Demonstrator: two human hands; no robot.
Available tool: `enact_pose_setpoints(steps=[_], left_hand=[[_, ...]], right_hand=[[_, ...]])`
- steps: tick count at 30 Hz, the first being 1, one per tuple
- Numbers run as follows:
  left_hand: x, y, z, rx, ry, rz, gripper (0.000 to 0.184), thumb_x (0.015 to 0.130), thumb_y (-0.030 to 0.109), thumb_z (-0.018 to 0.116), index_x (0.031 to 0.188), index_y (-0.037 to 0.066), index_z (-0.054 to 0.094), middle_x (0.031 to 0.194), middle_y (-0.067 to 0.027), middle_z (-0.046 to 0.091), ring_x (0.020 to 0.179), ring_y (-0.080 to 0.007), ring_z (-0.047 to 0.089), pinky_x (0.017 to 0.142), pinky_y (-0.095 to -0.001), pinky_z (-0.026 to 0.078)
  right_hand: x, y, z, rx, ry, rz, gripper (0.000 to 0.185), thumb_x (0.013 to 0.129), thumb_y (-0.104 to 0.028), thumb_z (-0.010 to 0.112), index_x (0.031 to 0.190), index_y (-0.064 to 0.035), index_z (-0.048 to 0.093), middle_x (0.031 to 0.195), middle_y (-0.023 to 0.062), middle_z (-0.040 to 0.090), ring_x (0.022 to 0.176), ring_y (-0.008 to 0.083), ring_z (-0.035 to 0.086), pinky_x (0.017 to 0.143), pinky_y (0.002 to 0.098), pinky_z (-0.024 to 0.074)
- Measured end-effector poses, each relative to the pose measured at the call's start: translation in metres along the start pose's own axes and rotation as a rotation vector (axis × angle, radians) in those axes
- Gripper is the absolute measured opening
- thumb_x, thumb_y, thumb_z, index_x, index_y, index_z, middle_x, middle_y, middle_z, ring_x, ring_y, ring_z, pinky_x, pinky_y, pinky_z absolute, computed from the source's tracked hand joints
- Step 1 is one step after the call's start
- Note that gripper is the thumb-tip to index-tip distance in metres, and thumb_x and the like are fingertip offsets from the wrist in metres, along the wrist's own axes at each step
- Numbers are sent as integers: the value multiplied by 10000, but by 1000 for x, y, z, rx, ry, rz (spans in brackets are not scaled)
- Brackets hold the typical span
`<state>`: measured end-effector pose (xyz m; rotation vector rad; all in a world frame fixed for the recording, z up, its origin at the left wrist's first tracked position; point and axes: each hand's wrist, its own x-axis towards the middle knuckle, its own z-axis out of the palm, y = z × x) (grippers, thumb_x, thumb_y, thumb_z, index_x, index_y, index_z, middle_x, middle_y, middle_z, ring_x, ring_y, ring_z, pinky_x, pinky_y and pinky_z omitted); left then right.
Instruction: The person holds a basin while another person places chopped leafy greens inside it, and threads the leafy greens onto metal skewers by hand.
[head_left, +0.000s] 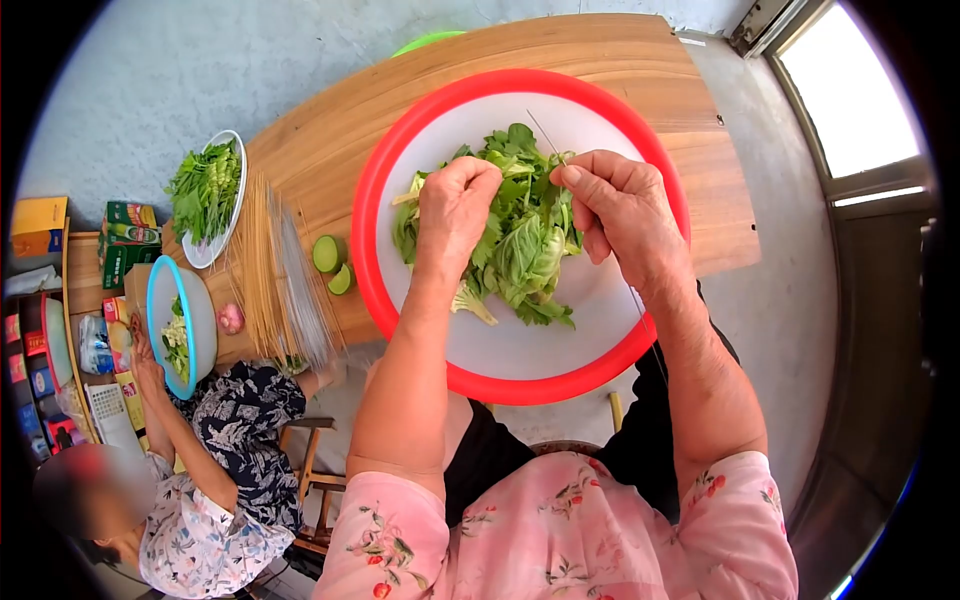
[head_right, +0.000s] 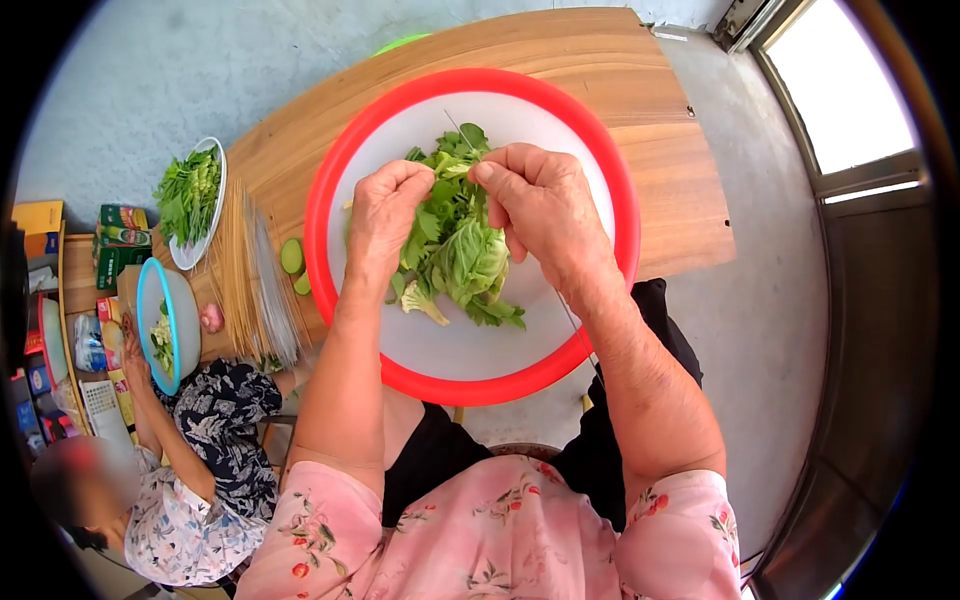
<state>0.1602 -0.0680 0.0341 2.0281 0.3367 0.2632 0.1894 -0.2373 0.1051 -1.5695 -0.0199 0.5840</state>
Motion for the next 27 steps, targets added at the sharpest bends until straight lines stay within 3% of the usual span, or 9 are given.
enact_pose_setpoints(steps=[1,2,6,12,21,27], left_hand=[[-1,4,-4,-389,-27,-187,117,824,102,563,840,19,643,758,-52,626,657,-140,540,607,-253,433],[-1,8,-9,-549,-48,-285,147,846,96,564,915,-18,627,762,-27,598,680,-82,506,597,-215,426],[-2,18,-12,-863,-3,-344,189,835,107,599,965,-27,626,783,-34,598,674,-93,502,620,-210,432],[-5,19,-12,-784,33,-305,206,796,148,647,929,-10,656,712,-16,588,648,-70,486,566,-188,332],[-6,21,-12,-833,47,-263,184,771,103,657,913,-14,661,759,-16,613,671,-88,506,689,-221,410],[-6,21,-13,-851,53,-275,185,771,102,654,912,-16,661,784,-31,628,675,-92,511,700,-223,419]], right_hand=[[0,0,1,-2,-4,-7,189,882,-175,547,872,2,613,510,-10,460,352,55,367,346,193,298],[-1,0,2,1,-20,3,174,874,-146,536,860,9,614,519,3,476,363,58,377,339,203,294],[-2,3,9,-20,-55,31,157,867,-123,536,850,11,618,523,12,489,377,63,390,328,217,304],[-3,8,15,-85,-124,88,164,874,-151,539,859,-12,626,531,7,505,383,62,409,352,235,332],[-2,9,16,-101,-130,87,165,872,-152,537,863,-14,628,530,8,507,385,61,412,353,235,338],[-1,10,17,-101,-132,89,166,873,-155,539,867,-16,630,533,9,508,388,62,414,352,233,340]])
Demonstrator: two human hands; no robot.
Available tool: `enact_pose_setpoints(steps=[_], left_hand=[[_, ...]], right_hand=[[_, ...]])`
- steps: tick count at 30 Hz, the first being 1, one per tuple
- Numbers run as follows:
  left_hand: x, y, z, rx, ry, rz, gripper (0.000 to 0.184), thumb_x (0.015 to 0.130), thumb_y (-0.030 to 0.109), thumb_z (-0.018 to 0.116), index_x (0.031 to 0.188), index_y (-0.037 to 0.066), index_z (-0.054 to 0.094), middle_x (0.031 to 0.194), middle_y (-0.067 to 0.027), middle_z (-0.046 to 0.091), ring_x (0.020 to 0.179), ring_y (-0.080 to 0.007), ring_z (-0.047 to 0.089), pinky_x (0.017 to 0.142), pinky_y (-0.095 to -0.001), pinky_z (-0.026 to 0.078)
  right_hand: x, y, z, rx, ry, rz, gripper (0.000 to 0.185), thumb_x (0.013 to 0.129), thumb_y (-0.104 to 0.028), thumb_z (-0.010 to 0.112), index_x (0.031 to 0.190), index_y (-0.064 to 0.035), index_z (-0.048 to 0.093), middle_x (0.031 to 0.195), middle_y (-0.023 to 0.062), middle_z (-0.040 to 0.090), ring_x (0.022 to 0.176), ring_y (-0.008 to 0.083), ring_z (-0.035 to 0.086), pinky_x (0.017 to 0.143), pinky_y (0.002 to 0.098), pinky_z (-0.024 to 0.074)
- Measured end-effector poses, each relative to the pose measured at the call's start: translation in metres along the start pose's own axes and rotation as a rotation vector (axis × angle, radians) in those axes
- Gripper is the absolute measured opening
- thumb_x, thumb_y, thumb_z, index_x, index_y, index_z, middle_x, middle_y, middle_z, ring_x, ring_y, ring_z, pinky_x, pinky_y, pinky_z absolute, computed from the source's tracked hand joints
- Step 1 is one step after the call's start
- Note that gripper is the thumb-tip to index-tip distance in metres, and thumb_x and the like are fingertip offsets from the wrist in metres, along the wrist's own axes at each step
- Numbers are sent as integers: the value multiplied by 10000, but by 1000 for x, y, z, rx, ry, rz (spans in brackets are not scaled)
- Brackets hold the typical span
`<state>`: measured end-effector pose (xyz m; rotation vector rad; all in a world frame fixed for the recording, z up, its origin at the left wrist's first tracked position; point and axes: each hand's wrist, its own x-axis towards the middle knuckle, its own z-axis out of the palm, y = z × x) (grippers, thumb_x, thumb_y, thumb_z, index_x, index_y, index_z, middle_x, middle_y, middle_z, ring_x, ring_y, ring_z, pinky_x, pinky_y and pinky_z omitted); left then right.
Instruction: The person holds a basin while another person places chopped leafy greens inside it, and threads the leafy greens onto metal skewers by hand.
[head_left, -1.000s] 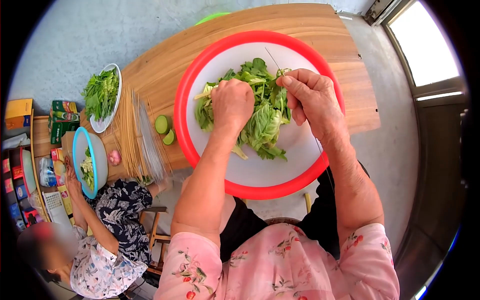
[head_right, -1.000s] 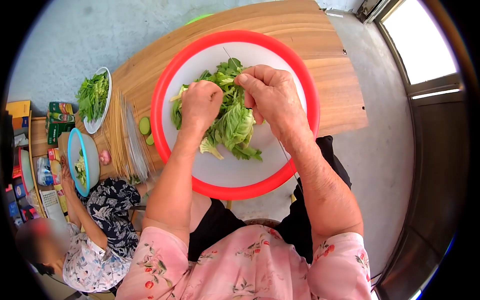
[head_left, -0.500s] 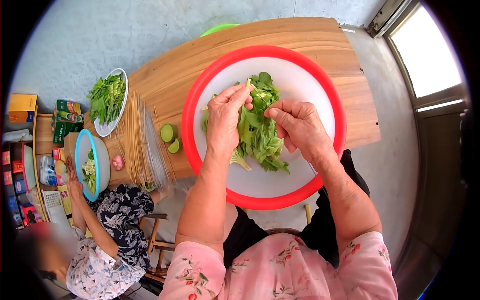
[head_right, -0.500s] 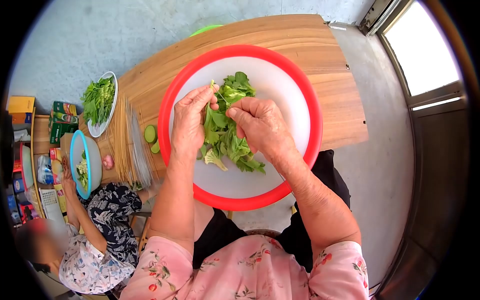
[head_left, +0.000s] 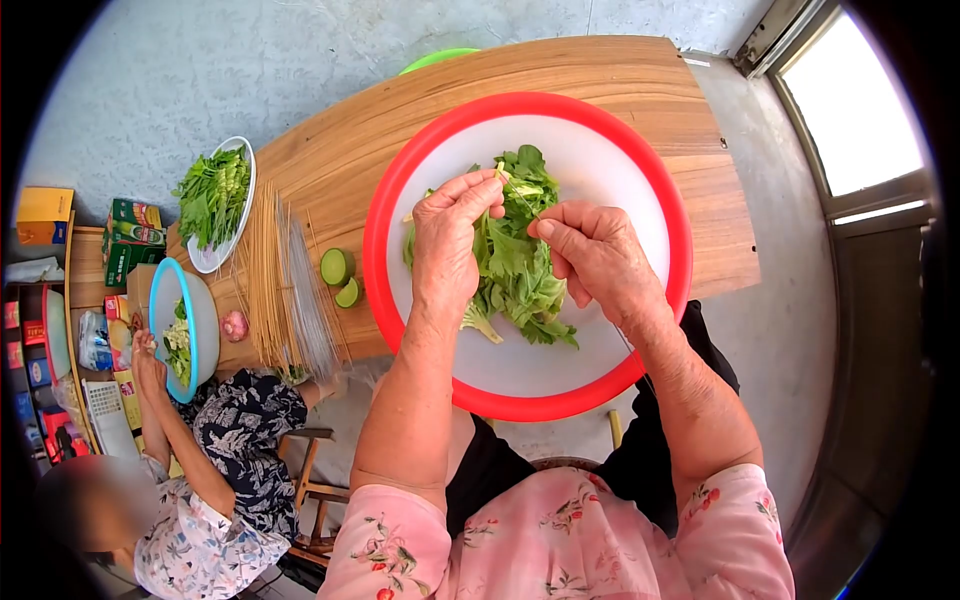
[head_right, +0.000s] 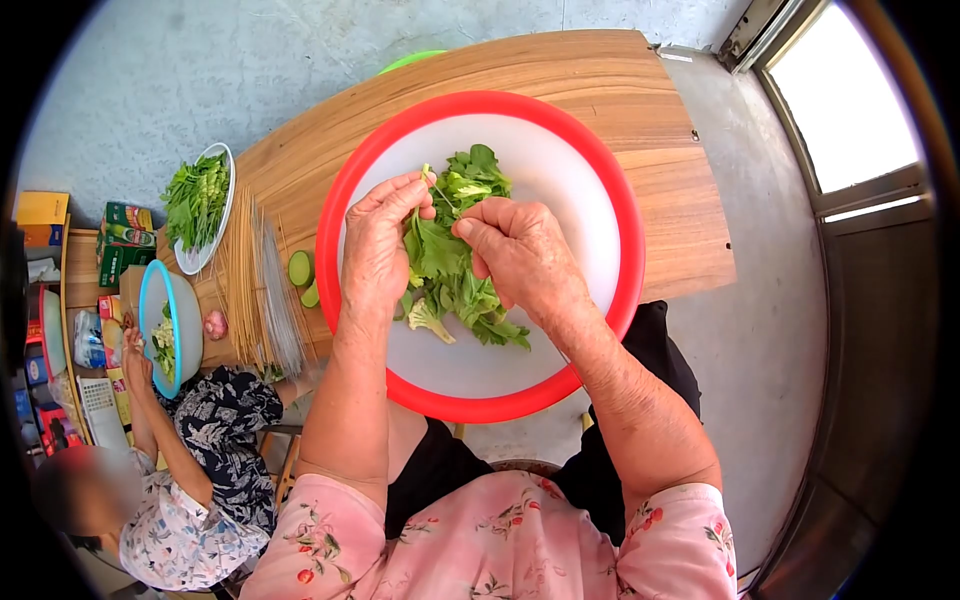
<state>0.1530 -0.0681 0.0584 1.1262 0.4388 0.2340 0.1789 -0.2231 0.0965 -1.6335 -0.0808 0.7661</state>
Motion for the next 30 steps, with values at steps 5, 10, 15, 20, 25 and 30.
enact_pose_setpoints(steps=[5,10,15,20,25,30], left_hand=[[0,3,0,-20,3,-14,184,777,108,642,911,-17,661,792,-37,630,679,-95,511,695,-218,419],[0,4,0,-40,8,-39,175,792,122,622,891,-17,660,781,-38,623,679,-94,511,683,-215,418],[0,4,3,-40,14,-46,200,808,151,600,887,-27,645,714,-23,582,658,-88,506,625,-211,411],[0,8,1,-43,-45,-107,191,820,145,559,872,-27,624,674,-18,551,626,-91,496,598,-206,409],[3,4,-2,-69,-44,-115,187,824,153,540,855,-20,606,663,-19,542,613,-97,498,624,-219,430],[3,2,-4,-142,-72,-137,188,827,158,523,854,-16,590,662,-20,536,602,-106,498,709,-260,462]], right_hand=[[0,-2,0,4,2,0,164,873,-155,541,869,-18,631,532,4,504,396,59,413,353,232,340],[0,-3,1,0,1,6,166,872,-159,544,869,-18,632,530,0,498,401,57,411,355,231,340],[0,-1,2,-5,1,7,169,872,-164,544,871,-19,632,529,0,498,399,60,409,357,232,339],[1,-2,1,-19,4,8,166,871,-163,544,868,-23,635,525,1,497,394,63,405,359,238,338],[0,-3,2,-29,4,4,165,869,-163,545,859,-25,636,519,1,493,393,63,403,361,241,337],[-1,-2,1,-22,-1,-4,163,869,-160,543,848,-25,631,522,2,491,396,62,402,362,239,336]])
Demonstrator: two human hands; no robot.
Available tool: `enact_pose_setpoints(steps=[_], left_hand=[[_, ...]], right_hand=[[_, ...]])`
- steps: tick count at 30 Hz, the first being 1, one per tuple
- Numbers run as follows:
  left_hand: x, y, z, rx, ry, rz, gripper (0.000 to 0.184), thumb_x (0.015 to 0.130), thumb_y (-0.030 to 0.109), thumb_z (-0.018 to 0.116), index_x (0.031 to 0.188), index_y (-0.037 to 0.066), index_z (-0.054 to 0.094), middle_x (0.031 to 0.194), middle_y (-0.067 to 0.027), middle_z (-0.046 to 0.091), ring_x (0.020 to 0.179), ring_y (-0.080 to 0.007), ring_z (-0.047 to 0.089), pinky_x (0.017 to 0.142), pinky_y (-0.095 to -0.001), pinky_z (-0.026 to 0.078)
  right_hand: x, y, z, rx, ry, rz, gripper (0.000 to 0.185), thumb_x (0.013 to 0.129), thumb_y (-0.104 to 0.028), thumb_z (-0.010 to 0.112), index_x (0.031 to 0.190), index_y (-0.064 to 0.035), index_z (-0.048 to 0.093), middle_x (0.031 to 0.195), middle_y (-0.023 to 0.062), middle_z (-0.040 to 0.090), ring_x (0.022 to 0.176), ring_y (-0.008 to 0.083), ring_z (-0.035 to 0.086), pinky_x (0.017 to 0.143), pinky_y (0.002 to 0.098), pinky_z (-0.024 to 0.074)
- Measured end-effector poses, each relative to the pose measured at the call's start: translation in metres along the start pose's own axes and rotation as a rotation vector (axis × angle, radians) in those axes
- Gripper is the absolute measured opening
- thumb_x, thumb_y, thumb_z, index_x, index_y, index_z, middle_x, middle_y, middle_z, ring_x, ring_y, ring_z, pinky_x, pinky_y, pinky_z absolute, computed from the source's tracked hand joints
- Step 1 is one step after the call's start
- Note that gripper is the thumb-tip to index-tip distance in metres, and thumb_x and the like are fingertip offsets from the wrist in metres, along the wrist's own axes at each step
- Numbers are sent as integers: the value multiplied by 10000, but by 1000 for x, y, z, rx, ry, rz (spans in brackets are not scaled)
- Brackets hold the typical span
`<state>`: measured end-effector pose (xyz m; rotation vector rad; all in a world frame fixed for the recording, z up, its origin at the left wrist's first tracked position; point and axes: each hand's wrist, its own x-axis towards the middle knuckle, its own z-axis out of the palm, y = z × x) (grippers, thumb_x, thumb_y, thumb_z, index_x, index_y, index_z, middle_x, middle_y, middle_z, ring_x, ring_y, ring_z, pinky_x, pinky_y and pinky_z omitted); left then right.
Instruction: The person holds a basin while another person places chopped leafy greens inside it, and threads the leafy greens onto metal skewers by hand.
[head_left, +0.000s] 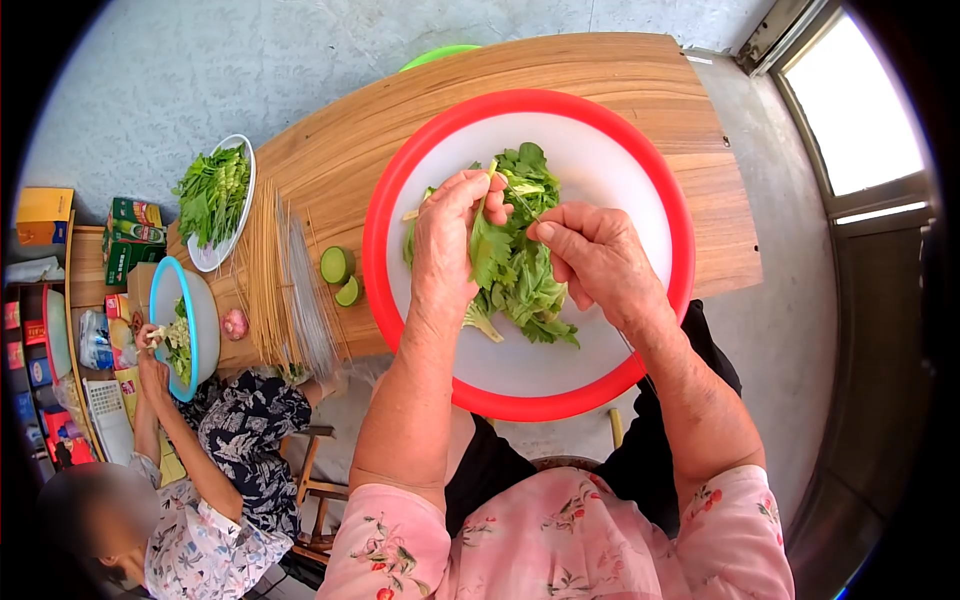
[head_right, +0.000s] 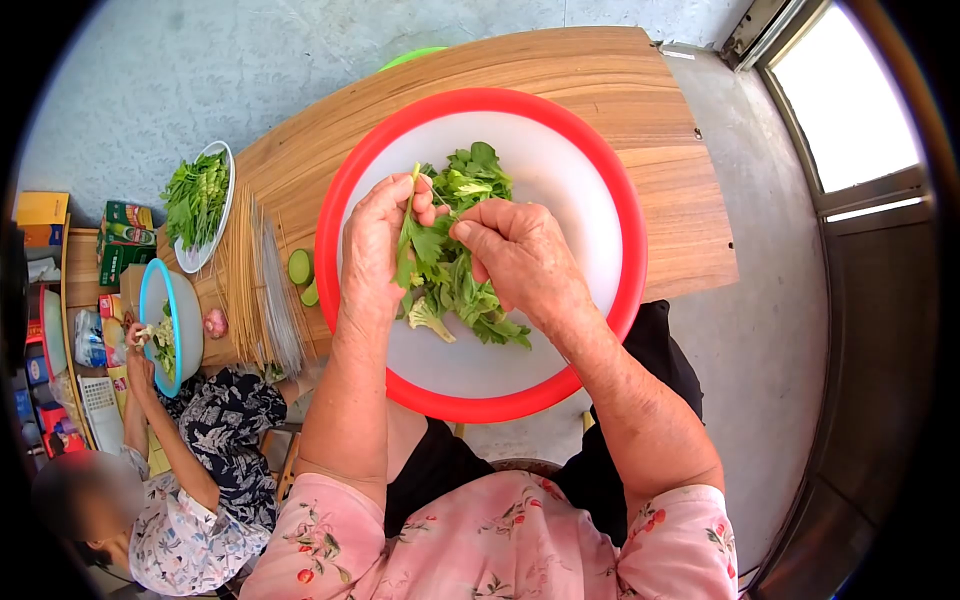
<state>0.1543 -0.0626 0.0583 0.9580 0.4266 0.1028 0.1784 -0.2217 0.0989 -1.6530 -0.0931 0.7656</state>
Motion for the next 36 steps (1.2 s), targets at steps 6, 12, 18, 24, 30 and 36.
enact_pose_setpoints(steps=[6,12,18,24,30,36], left_hand=[[-1,0,1,17,-30,5,185,816,155,517,845,-15,584,660,-16,529,601,-104,495,728,-258,459],[-2,-1,1,5,-27,11,185,809,152,520,844,-17,584,658,-17,529,600,-103,491,717,-250,453],[-2,3,1,135,-3,45,194,799,157,536,823,-23,607,647,-17,534,603,-100,481,632,-226,414],[-5,8,4,245,-4,80,186,790,158,549,796,-11,626,630,-5,522,610,-92,458,607,-219,391],[-4,6,0,231,-64,99,171,791,138,552,804,-14,631,630,-4,525,617,-91,458,625,-220,391],[-5,8,-2,242,-97,107,165,793,129,555,808,-17,632,631,-7,529,623,-89,465,630,-220,393]], right_hand=[[0,3,0,-5,-16,8,163,870,-158,541,837,-22,623,521,4,490,395,63,401,363,240,339],[-1,2,1,-17,-16,1,160,871,-153,540,837,-19,622,522,9,497,388,66,406,358,243,346],[-2,1,0,-23,-10,12,159,870,-150,539,846,-19,625,521,9,495,388,70,411,356,243,357],[-4,-1,-2,-24,-15,19,156,871,-146,535,855,-22,628,523,5,491,394,70,412,355,242,354],[-5,0,-3,-26,-24,2,153,873,-142,532,856,-25,628,517,1,485,390,67,399,356,241,343],[-7,2,-3,-10,-33,-13,152,876,-136,530,856,-20,625,508,-4,462,389,61,381,357,237,321]])
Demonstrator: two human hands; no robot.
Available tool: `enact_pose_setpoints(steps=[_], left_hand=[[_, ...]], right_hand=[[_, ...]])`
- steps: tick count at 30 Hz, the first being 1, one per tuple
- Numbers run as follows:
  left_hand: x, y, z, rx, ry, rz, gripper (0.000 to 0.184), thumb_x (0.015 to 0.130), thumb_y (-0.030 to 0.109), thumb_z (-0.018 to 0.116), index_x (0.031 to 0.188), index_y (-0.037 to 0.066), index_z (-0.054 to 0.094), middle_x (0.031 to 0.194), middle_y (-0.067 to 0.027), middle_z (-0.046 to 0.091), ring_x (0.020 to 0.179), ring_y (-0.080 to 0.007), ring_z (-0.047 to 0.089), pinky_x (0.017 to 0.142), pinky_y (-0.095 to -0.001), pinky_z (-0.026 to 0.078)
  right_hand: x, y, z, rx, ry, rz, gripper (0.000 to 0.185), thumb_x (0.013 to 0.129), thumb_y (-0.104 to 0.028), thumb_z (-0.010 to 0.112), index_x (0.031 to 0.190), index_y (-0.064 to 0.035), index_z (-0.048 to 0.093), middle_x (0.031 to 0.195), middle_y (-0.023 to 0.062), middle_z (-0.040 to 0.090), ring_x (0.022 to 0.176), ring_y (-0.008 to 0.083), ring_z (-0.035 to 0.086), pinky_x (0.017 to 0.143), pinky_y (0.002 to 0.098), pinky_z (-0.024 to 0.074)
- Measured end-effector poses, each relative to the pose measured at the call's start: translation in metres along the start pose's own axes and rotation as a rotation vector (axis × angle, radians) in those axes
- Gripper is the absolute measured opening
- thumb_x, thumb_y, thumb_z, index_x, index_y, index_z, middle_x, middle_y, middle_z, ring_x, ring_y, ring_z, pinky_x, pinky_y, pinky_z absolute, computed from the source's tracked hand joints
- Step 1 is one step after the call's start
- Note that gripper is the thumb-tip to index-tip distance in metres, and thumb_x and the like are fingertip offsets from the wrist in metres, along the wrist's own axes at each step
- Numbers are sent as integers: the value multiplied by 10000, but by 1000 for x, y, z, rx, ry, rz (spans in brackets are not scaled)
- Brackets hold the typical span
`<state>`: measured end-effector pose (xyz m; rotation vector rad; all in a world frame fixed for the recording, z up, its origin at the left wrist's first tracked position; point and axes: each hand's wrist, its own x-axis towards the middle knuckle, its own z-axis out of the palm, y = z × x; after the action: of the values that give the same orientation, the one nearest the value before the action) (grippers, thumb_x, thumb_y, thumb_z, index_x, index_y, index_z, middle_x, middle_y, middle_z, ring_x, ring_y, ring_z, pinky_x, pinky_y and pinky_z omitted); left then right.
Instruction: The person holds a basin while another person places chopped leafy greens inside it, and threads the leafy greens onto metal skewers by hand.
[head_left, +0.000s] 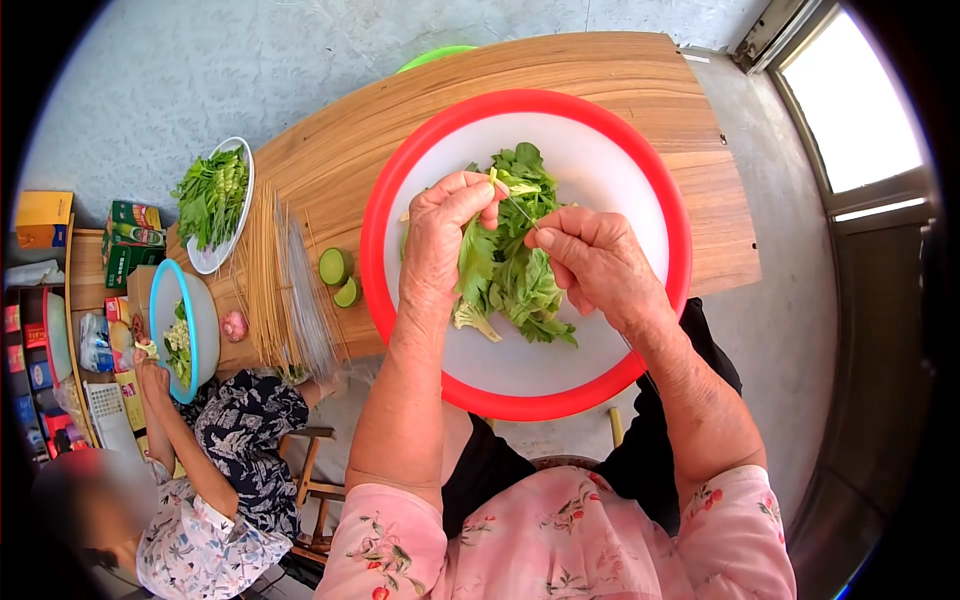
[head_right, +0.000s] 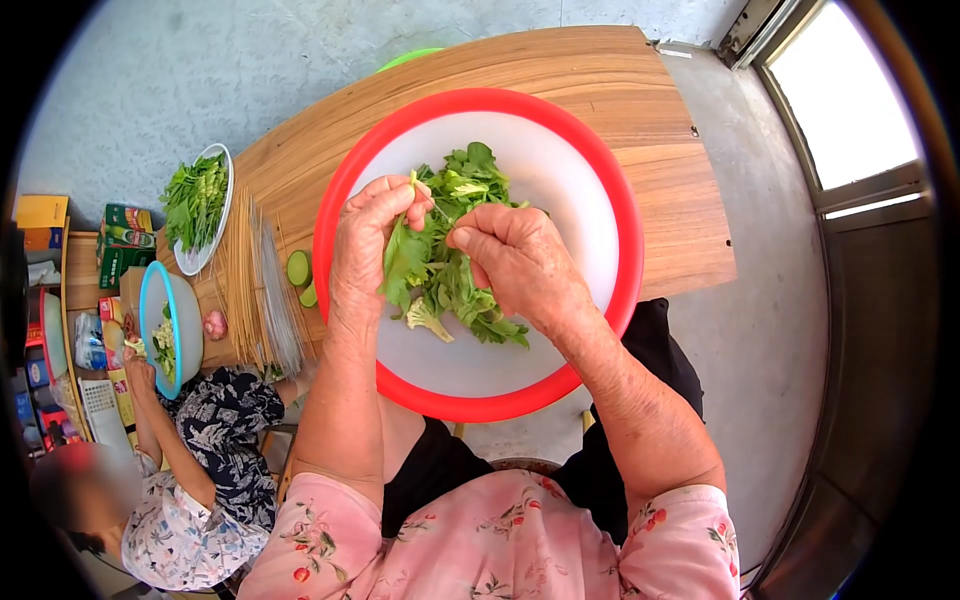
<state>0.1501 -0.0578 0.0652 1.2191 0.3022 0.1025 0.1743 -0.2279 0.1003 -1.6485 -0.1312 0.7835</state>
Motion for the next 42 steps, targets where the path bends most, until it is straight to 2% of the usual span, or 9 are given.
enact_pose_setpoints(steps=[10,12,15,22,30,34,36,39,42], left_hand=[[-2,6,-5,7,-24,7,164,802,129,565,816,-16,639,646,-11,540,631,-85,476,626,-209,393],[-3,5,-4,-21,-13,18,152,801,117,569,844,-9,641,649,-12,542,629,-85,479,626,-211,397],[-1,2,0,-81,70,50,128,792,110,583,841,3,634,648,-11,542,619,-84,478,623,-208,396],[-1,3,-7,-94,44,48,79,770,89,587,790,18,615,649,-11,544,603,-80,484,598,-200,396],[-2,2,-10,-145,8,-11,83,749,80,581,776,8,611,650,-28,565,582,-89,497,601,-209,414],[-3,0,-10,-152,-18,13,78,745,79,584,774,13,615,633,-21,561,586,-89,499,608,-223,416],[-10,2,-1,70,-69,-44,74,746,83,586,775,23,620,622,-11,557,594,-87,498,619,-231,416],[-14,0,6,16,-51,-41,91,760,87,578,788,8,614,663,-30,566,646,-99,507,662,-228,415],[-13,3,11,-22,-45,-1,101,761,77,587,823,10,631,702,-21,583,674,-95,526,680,-232,432]], right_hand=[[1,2,2,-1,-27,-31,144,878,-117,531,853,-8,622,513,1,459,413,61,398,383,235,337],[5,10,4,-105,29,-267,134,873,-102,538,847,5,616,518,12,462,457,64,419,420,242,360],[3,1,6,-111,69,-238,124,864,-92,549,837,15,606,521,16,456,490,68,427,450,246,373],[4,2,4,-145,38,-243,128,858,-93,558,807,20,592,523,21,449,488,77,398,454,254,367],[4,3,3,-220,41,-316,110,839,-83,575,803,20,582,585,95,510,539,129,441,526,294,412],[4,2,2,-239,35,-333,109,842,-83,569,802,17,581,584,95,508,536,129,441,523,297,410],[5,0,3,-258,46,-369,118,850,-86,560,798,17,583,580,78,505,537,120,437,518,288,405],[8,-5,0,-203,20,-282,131,860,-92,552,794,16,585,579,50,497,537,103,424,514,274,398],[7,-6,0,-161,19,-335,139,866,-99,552,798,16,590,574,24,477,532,87,409,502,262,388]])
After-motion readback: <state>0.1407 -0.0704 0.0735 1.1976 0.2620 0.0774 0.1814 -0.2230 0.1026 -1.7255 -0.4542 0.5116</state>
